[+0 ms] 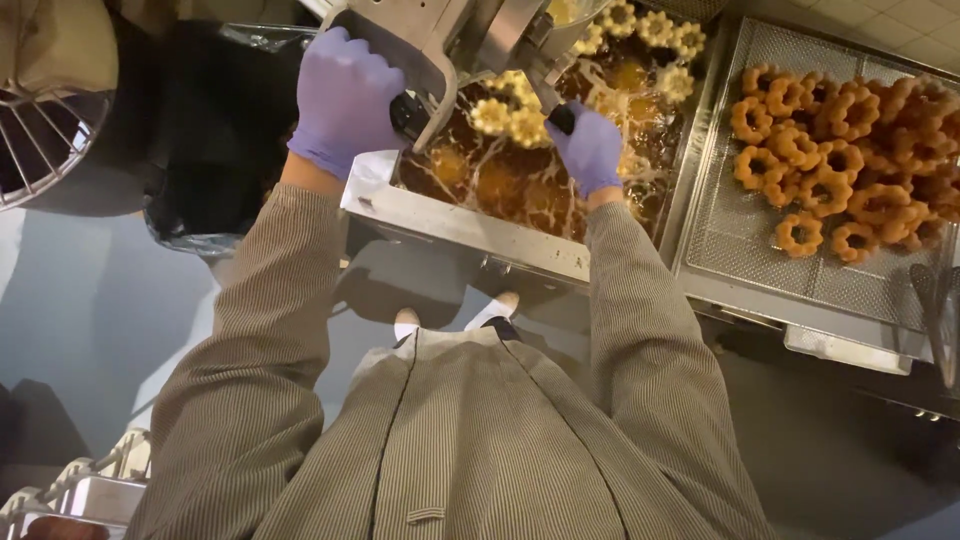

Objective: Fry donuts in a commercial deep fryer and dispense fresh batter.

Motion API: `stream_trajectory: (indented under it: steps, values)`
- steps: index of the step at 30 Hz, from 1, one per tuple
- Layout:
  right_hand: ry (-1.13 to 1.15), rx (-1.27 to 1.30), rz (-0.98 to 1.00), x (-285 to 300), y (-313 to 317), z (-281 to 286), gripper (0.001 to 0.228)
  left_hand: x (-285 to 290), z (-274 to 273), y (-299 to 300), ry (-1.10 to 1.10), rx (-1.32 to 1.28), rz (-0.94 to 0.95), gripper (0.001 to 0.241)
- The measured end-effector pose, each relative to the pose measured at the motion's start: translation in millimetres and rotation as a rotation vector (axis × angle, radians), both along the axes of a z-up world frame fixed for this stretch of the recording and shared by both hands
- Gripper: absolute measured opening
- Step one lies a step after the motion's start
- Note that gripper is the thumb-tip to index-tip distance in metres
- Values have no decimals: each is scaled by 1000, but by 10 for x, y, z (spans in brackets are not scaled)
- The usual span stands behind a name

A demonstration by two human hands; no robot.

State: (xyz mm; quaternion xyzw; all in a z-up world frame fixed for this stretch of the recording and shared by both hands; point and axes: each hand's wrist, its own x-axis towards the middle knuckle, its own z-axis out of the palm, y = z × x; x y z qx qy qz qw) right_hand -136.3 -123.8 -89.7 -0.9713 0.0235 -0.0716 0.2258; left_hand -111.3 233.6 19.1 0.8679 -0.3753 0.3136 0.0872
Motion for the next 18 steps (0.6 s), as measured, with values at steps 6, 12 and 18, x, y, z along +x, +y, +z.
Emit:
stream_trajectory:
  steps: [6, 12, 18]
  values:
    - [22, 39, 5, -70, 72, 38, 35, -55, -46, 57, 9, -3, -7, 32]
    - [13, 57, 26, -107, 105, 87, 31, -189, 7, 56, 22, -37, -2, 37]
    - [146, -45, 61, -531, 369, -138, 43, -402, 95, 13, 12, -54, 51, 52]
